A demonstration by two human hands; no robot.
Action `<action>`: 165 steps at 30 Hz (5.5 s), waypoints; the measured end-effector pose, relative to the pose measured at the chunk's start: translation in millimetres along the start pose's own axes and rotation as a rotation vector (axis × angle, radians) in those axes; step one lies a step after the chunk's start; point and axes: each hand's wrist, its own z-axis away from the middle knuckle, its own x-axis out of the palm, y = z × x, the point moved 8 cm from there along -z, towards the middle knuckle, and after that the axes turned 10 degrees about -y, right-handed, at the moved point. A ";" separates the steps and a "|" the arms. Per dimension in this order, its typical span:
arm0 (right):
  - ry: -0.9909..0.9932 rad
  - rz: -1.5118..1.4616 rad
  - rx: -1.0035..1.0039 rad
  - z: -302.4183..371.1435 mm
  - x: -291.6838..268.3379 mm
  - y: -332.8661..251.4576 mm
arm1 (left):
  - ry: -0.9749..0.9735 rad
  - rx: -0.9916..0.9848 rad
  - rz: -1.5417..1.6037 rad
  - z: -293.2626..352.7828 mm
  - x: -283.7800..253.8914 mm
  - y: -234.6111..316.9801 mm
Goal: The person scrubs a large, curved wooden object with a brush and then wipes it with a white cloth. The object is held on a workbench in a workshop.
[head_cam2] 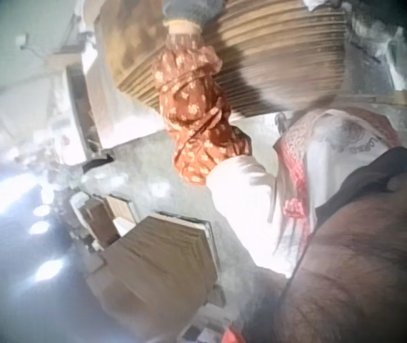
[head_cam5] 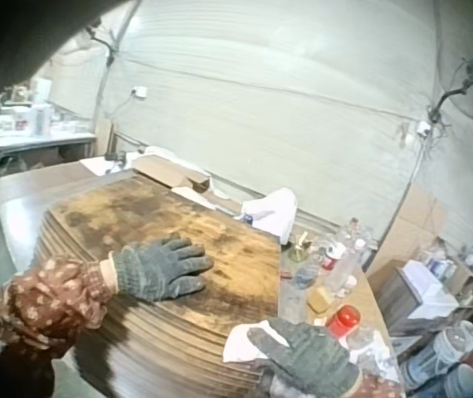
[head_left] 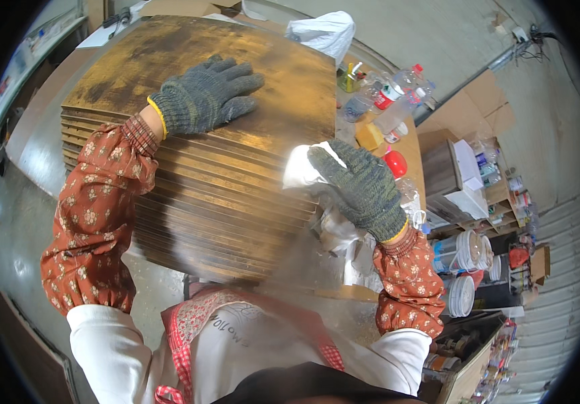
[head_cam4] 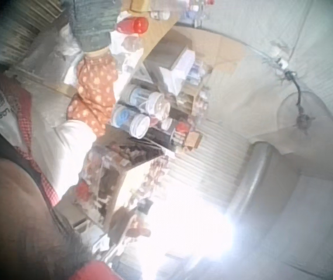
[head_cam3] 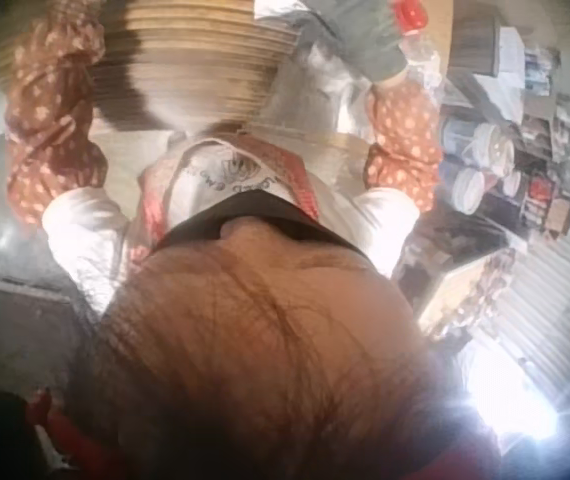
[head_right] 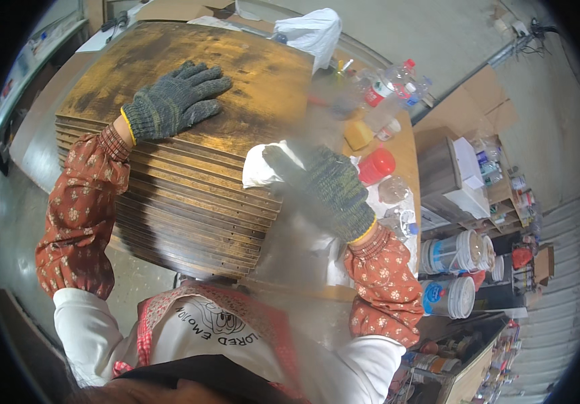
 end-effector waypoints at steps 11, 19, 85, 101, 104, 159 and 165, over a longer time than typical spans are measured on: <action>-0.112 -0.158 0.000 -19.7 -25.5 -7.0 | 0.193 0.441 -0.258 13.3 -26.7 38.1; 0.321 -0.154 -0.172 -31.5 -48.0 -22.9 | 0.170 0.457 -0.287 6.3 -42.9 65.1; 0.083 0.008 0.367 -7.4 -13.4 -6.6 | -0.181 -0.115 -0.081 -215.0 33.2 -214.8; 0.246 -0.030 0.355 -5.0 -5.1 -6.0 | -0.185 -0.201 0.066 -225.1 35.2 -217.9; 0.375 0.214 0.400 48.5 -17.9 -1.4 | -0.176 -0.225 0.151 -230.5 35.0 -210.1; 0.303 -0.097 0.265 16.0 -3.5 -16.0 | -0.261 -0.008 -0.228 -224.1 44.4 -186.5; 0.194 -0.083 0.189 -7.8 -8.4 -38.9 | -0.235 0.048 -0.313 -228.4 44.5 -186.9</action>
